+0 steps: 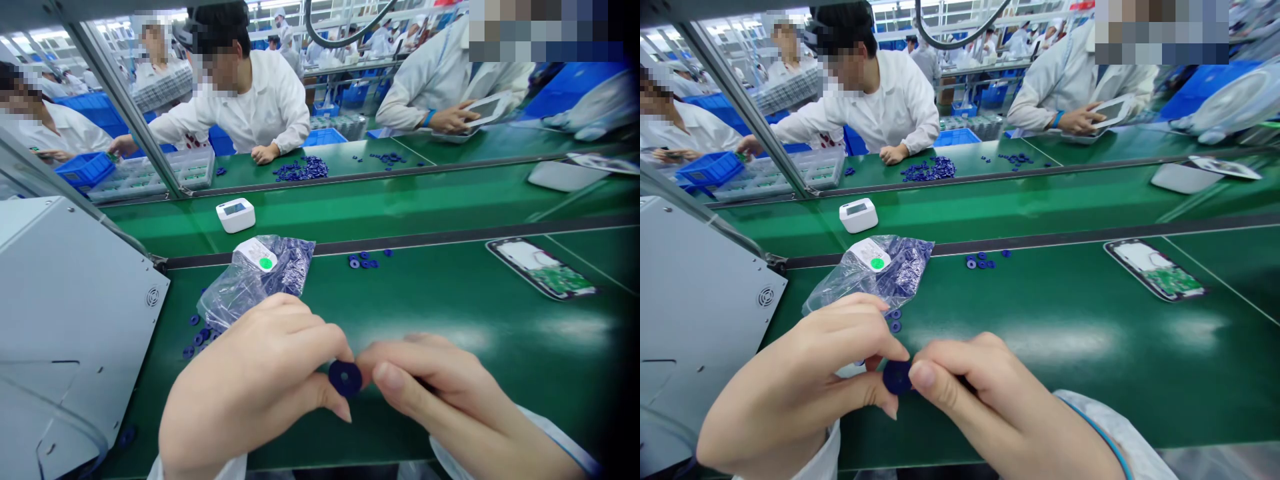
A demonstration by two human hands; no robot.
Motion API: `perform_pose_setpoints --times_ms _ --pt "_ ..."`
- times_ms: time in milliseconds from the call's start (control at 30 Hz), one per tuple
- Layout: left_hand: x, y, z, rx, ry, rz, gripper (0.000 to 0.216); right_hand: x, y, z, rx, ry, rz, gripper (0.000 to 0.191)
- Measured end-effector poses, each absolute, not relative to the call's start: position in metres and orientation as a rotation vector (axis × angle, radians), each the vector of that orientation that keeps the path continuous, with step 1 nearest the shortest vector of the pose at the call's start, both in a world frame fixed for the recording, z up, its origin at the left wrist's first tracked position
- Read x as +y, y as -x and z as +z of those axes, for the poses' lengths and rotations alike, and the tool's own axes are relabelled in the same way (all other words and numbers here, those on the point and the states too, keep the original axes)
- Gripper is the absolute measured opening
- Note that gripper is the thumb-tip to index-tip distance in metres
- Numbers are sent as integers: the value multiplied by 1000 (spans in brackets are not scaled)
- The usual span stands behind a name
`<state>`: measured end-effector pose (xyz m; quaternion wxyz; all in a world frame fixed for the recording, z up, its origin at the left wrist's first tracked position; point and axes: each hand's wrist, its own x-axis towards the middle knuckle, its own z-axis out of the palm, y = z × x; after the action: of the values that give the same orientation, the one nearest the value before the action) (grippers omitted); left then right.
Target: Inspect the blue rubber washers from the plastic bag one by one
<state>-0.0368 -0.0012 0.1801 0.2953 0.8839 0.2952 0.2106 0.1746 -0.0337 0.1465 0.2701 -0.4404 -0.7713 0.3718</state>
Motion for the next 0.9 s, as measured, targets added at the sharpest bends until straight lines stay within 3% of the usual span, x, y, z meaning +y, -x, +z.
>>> perform_pose_setpoints --times_ms 200,467,900 --pt "1 39 180 790 -2353 556 9 -34 -170 146 -2161 1235 913 33" --pt "5 40 180 760 -2281 541 16 -30 -174 158 -2127 1188 1078 36" --pt "6 39 180 766 -2290 532 18 -29 -176 160 -2168 1192 948 38"
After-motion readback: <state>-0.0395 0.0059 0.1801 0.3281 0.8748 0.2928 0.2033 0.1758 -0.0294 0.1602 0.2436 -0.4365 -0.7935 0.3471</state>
